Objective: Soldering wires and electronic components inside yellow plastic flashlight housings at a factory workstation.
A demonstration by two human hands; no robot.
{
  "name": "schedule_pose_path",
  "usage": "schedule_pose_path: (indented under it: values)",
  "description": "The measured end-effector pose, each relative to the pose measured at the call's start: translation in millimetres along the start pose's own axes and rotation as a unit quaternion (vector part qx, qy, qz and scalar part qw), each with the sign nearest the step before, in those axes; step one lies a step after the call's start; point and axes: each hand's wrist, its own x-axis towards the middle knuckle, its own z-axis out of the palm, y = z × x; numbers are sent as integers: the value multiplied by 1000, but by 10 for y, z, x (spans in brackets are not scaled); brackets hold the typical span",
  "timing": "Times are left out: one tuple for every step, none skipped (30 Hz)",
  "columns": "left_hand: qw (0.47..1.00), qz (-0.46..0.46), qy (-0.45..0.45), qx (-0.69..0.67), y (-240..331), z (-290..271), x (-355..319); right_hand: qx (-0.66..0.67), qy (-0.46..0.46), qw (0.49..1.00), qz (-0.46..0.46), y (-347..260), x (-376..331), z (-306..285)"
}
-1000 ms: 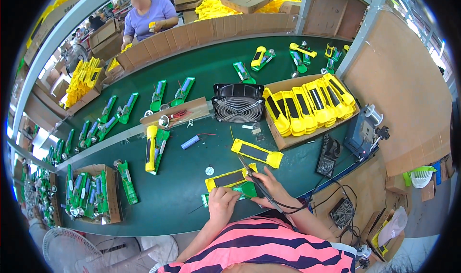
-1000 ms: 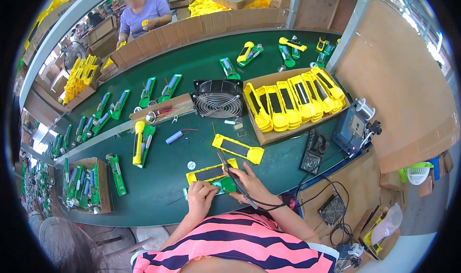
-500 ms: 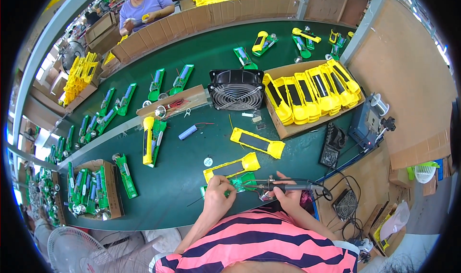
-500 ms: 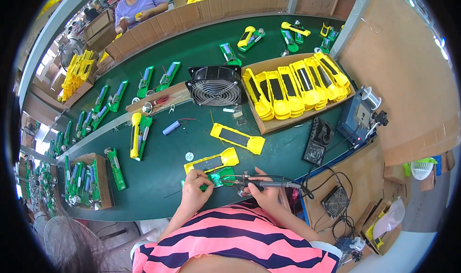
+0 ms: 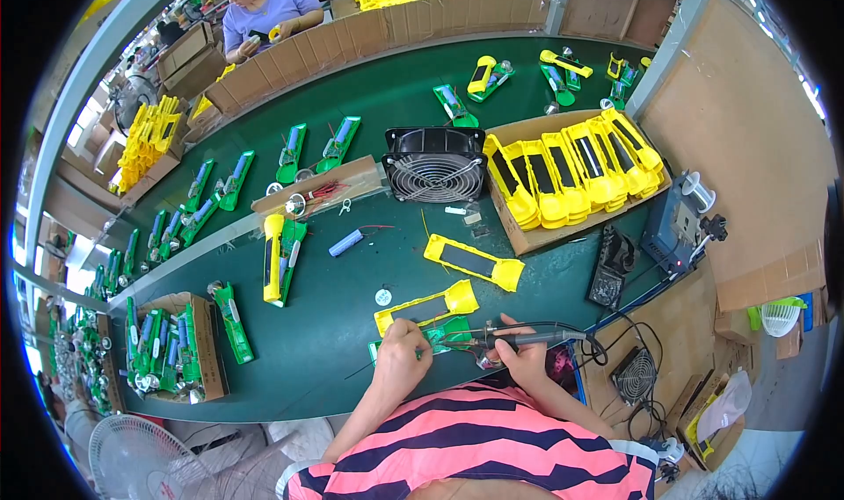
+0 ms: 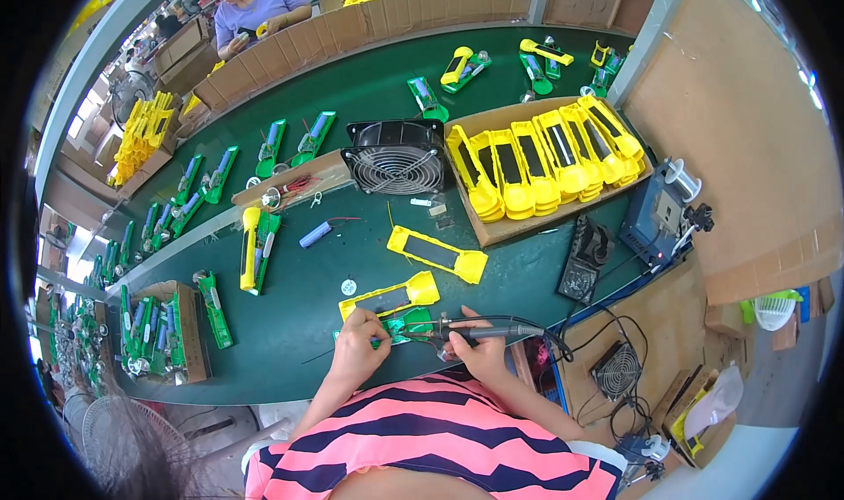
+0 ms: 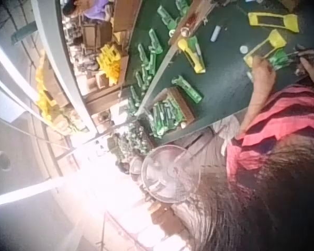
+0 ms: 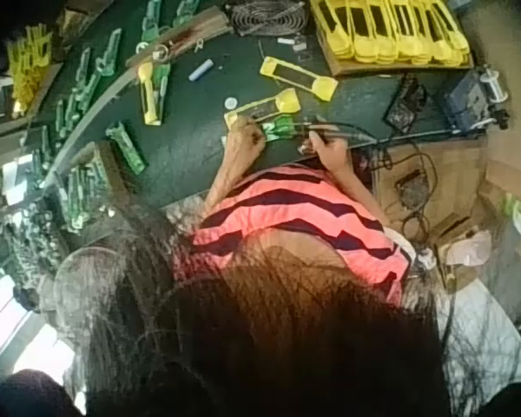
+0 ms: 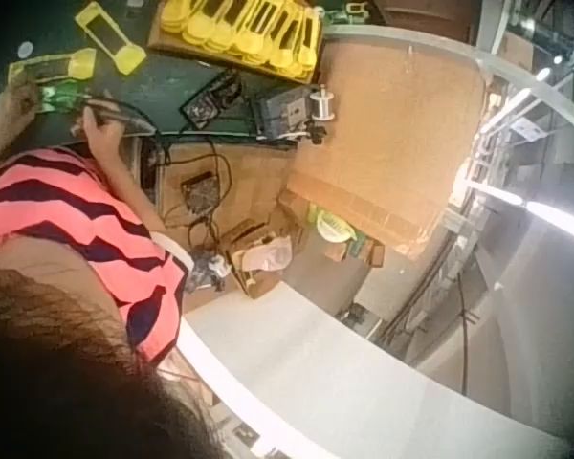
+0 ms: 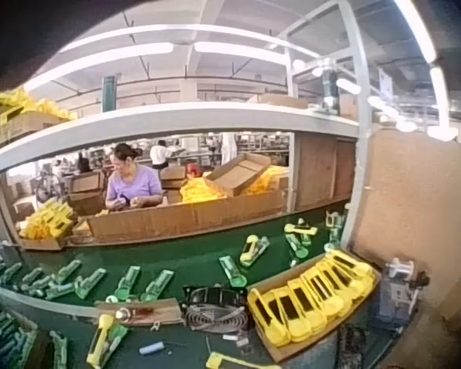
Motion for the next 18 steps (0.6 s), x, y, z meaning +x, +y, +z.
schedule_pose_path:
  values:
    - [1000, 5, 1, 2, 11, -8, 5, 20, 1, 1000, 19, 12, -3, 2]
    - [1000, 11, 1, 4, 19, -16, 8, 21, 0, 1000, 19, 9, 0, 8]
    - [1000, 11, 1, 4, 21, -22, 11, 21, 7, 999, 23, 2, 3, 17]
    - [1000, 13, -1, 7, 24, -28, 13, 21, 14, 999, 28, -6, 6, 24]
    - [1000, 14, -4, 9, 26, -32, 16, 21, 14, 999, 28, -10, 12, 28]
    - [1000, 15, -4, 9, 28, -36, 19, 24, 16, 999, 36, -15, 21, 31]
    - [1000, 16, -7, 10, 30, -41, 24, 27, 18, 998, 45, -18, 27, 35]
    - [1000, 18, -10, 12, 33, -45, 30, 27, 18, 998, 44, -30, 27, 32]
    - [1000, 19, -10, 12, 37, -51, 37, 31, 17, 997, 64, -49, 25, 23]
    - [1000, 20, -13, 14, 45, -61, 41, 34, 15, 996, 84, -60, 24, 17]
    - [999, 22, -16, 16, 49, -67, 43, 34, 15, 996, 83, -58, 25, 12]
    - [999, 23, -16, 16, 44, -65, 43, 34, 26, 998, 56, -53, 26, 8]
    - [999, 26, -11, 17, 33, -59, 41, 35, 36, 998, 29, -49, 29, 5]
    - [999, 29, -7, 18, 26, -56, 39, 35, 36, 998, 28, -61, 32, 8]
    - [999, 30, -6, 18, 25, -58, 38, 50, 40, 997, 39, -83, 36, 15]
    - [999, 30, -8, 21, 23, -58, 43, 64, 45, 996, 50, -98, 38, 18]
    - [999, 30, -9, 24, 22, -58, 48, 63, 46, 996, 49, -101, 38, 19]
    - [999, 31, -9, 24, 18, -56, 54, 41, 48, 997, 40, -103, 38, 20]
